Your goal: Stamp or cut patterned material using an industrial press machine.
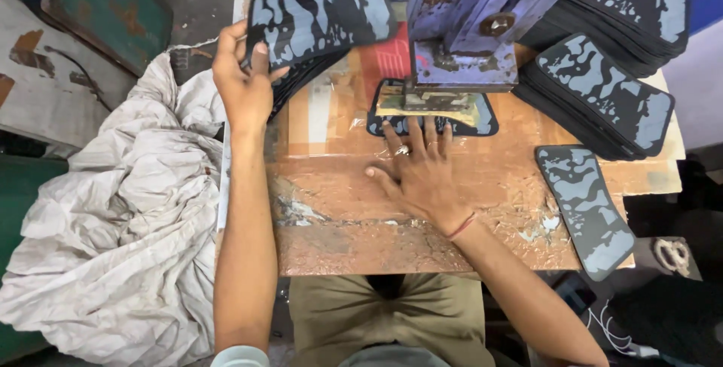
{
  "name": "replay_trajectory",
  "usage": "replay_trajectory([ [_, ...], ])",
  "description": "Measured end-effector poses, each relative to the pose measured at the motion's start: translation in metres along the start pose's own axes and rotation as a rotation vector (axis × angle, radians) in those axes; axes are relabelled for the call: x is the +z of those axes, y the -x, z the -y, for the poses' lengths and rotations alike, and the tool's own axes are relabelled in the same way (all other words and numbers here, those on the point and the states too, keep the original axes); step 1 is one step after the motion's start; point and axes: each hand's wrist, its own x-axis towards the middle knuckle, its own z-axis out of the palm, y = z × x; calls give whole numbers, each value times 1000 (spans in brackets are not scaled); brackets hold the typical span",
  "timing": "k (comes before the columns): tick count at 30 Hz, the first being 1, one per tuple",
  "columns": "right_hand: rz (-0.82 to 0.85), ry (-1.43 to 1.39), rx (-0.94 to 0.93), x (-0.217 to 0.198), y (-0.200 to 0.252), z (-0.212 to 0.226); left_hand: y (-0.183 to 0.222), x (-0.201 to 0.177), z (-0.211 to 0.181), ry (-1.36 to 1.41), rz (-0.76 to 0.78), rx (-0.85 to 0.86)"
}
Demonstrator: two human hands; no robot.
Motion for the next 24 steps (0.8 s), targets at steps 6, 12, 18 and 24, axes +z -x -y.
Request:
replay_trajectory([
  [6, -75, -243, -88, -11, 56, 3, -9, -10, 19, 114, 18, -70],
  [12, -53, -237, -37, -25, 102, 14, -9, -10, 25, 188, 48, -38],
  [18, -93, -279, -11, -25, 108, 13, -8, -7, 17, 166, 30, -97],
  [24, -287, -75, 270, -30, 141, -85, -10, -12, 26, 155, 27, -77],
])
